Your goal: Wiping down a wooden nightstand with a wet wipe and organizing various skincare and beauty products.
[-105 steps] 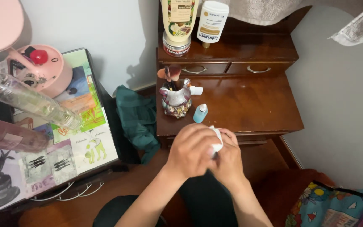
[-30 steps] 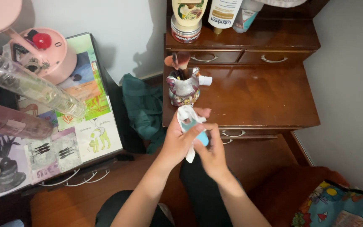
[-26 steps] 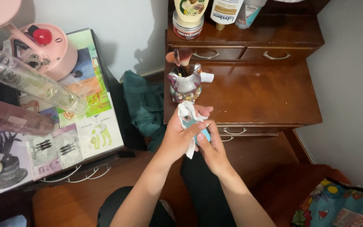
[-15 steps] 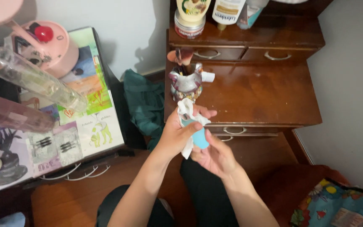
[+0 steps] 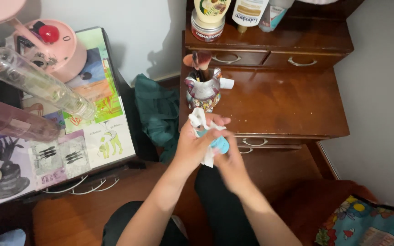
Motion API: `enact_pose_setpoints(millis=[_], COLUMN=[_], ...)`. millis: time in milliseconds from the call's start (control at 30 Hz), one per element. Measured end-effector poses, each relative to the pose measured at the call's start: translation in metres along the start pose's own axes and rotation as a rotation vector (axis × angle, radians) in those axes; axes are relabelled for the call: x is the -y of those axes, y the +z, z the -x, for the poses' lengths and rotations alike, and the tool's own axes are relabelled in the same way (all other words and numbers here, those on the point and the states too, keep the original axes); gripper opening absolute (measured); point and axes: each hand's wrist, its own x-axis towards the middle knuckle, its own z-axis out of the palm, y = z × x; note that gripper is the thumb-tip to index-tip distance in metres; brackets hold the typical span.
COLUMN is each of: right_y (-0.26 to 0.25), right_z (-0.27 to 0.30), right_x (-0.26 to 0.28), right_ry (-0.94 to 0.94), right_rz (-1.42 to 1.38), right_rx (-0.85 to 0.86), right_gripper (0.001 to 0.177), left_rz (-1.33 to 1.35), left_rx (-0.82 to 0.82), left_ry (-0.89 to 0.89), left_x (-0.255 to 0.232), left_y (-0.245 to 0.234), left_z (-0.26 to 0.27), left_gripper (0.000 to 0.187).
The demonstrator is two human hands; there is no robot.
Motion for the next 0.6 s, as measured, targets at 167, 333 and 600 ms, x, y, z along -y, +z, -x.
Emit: enact_pose_setpoints(millis=[167, 333, 600], right_y=[-0.019, -0.023, -0.019], right_z=[-0.007, -0.009, -0.012], right_x=[-0.013, -0.011, -0.014], right_ry=[-0.227, 0.292, -0.069], right_rz=[0.42, -0.745, 0.006], right_rx=[-0.029, 0.344, 0.138], right_gripper=[0.048, 0.043, 0.046], left_rz=[-0.025, 0.106, 0.041], left_rx=[-0.077, 0.147, -0.123], left_ry=[0.007, -0.01, 0.043], left_x=[0.01, 0.007, 0.001], left_y=[-0.005, -0.016, -0.017], left_z=[-0.007, -0.009, -0.014], left_gripper=[0.027, 0.027, 0.033])
